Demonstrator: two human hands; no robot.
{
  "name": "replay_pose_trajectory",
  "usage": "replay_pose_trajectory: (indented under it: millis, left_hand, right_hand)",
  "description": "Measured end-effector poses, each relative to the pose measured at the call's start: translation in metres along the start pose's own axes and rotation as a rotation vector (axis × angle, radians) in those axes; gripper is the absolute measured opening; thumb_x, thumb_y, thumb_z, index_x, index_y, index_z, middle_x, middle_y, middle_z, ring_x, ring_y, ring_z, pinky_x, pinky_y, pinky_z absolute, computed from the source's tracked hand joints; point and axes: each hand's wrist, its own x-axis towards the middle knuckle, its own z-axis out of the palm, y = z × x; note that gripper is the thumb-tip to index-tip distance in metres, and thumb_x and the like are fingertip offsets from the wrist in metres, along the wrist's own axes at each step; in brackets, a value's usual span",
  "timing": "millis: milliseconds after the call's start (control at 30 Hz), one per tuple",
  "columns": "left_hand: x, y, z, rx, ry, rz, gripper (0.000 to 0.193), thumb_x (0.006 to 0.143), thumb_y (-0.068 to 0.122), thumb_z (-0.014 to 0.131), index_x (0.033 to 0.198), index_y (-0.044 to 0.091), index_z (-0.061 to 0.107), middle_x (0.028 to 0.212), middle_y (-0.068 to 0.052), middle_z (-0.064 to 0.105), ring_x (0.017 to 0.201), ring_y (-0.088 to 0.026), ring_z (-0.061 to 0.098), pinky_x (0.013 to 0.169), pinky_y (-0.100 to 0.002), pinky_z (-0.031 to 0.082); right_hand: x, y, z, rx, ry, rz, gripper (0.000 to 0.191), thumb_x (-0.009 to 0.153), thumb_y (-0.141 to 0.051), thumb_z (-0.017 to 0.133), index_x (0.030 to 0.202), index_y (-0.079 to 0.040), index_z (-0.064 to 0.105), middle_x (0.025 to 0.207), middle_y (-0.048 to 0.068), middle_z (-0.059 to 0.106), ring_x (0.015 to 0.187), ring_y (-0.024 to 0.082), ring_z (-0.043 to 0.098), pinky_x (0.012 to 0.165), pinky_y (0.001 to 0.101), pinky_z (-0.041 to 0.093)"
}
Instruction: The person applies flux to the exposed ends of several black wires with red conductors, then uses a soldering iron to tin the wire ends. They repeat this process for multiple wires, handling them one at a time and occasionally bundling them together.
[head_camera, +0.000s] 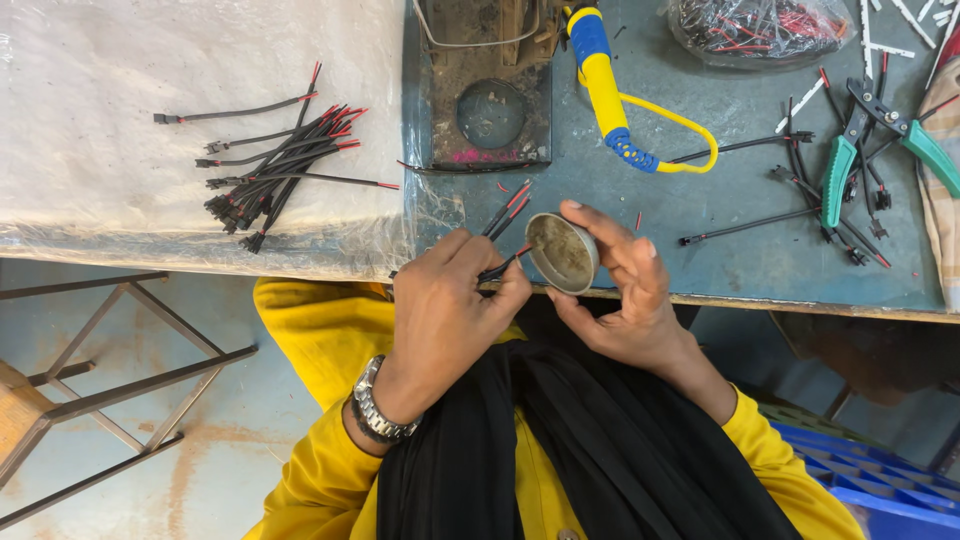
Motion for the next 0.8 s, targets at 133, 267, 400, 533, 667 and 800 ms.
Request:
replay_pose_trajectory:
  millis: [133, 267, 400, 533, 667, 800]
  left_hand:
    - [0.006, 0.006, -0.012, -0.051, 0.005, -0.021, 0.018, 0.083, 0.010, 0.078, 0.079, 0.003, 0.062, 0.074, -0.010, 0.060, 0.063, -0.028, 0.062, 0.056, -0.038, 0.048]
    - [0.030, 0.033, -0.018, -0.188, -0.041, -0.105, 0.021, 0.083, 0.010, 0.076, 0.076, -0.001, 0.059, 0.070, -0.010, 0.060, 0.057, -0.023, 0.060, 0.053, -0.036, 0.045]
    - [0.039, 0.040, -0.022, -0.281, -0.066, -0.215, 0.021, 0.084, 0.010, 0.074, 0.074, -0.002, 0.059, 0.065, -0.009, 0.057, 0.054, -0.017, 0.056, 0.052, -0.033, 0.041]
    - [0.076, 0.096, -0.005, -0.332, -0.102, -0.317, 0.024, 0.085, 0.010, 0.073, 0.071, -0.002, 0.059, 0.059, -0.007, 0.055, 0.050, -0.012, 0.049, 0.048, -0.032, 0.036]
    - [0.079, 0.100, -0.010, -0.323, -0.102, -0.322, 0.024, 0.085, 0.011, 0.074, 0.070, -0.002, 0.059, 0.058, -0.006, 0.054, 0.049, -0.010, 0.047, 0.048, -0.031, 0.036]
    - [0.125, 0.177, 0.012, -0.309, -0.080, -0.260, 0.025, 0.083, 0.011, 0.074, 0.070, -0.002, 0.057, 0.059, -0.008, 0.055, 0.050, -0.013, 0.050, 0.049, -0.032, 0.037]
  right_hand:
    - [0.011, -0.007, -0.004, -0.002, 0.001, -0.018, 0.122, 0.088, 0.015, 0.073, 0.163, -0.039, -0.007, 0.156, 0.030, 0.037, 0.137, 0.038, 0.058, 0.103, 0.0419, 0.061]
    - [0.028, -0.022, -0.038, -0.016, 0.000, -0.011, 0.123, 0.088, 0.015, 0.072, 0.163, -0.040, -0.007, 0.157, 0.030, 0.036, 0.135, 0.036, 0.059, 0.103, 0.0423, 0.061]
    - [0.036, -0.029, -0.049, -0.038, 0.015, -0.002, 0.122, 0.088, 0.015, 0.072, 0.163, -0.041, -0.007, 0.156, 0.029, 0.037, 0.134, 0.036, 0.060, 0.102, 0.0418, 0.061]
    - [0.054, -0.045, -0.118, -0.016, 0.010, 0.001, 0.123, 0.088, 0.015, 0.072, 0.163, -0.043, -0.006, 0.157, 0.029, 0.037, 0.134, 0.036, 0.060, 0.103, 0.0425, 0.060]
    - [0.058, -0.051, -0.118, -0.013, 0.010, 0.002, 0.124, 0.088, 0.015, 0.072, 0.163, -0.043, -0.006, 0.157, 0.029, 0.037, 0.135, 0.037, 0.058, 0.103, 0.0432, 0.060]
    - [0.079, -0.072, -0.207, 0.021, 0.003, 0.003, 0.123, 0.088, 0.016, 0.072, 0.163, -0.044, -0.006, 0.158, 0.028, 0.036, 0.135, 0.034, 0.060, 0.102, 0.0413, 0.061]
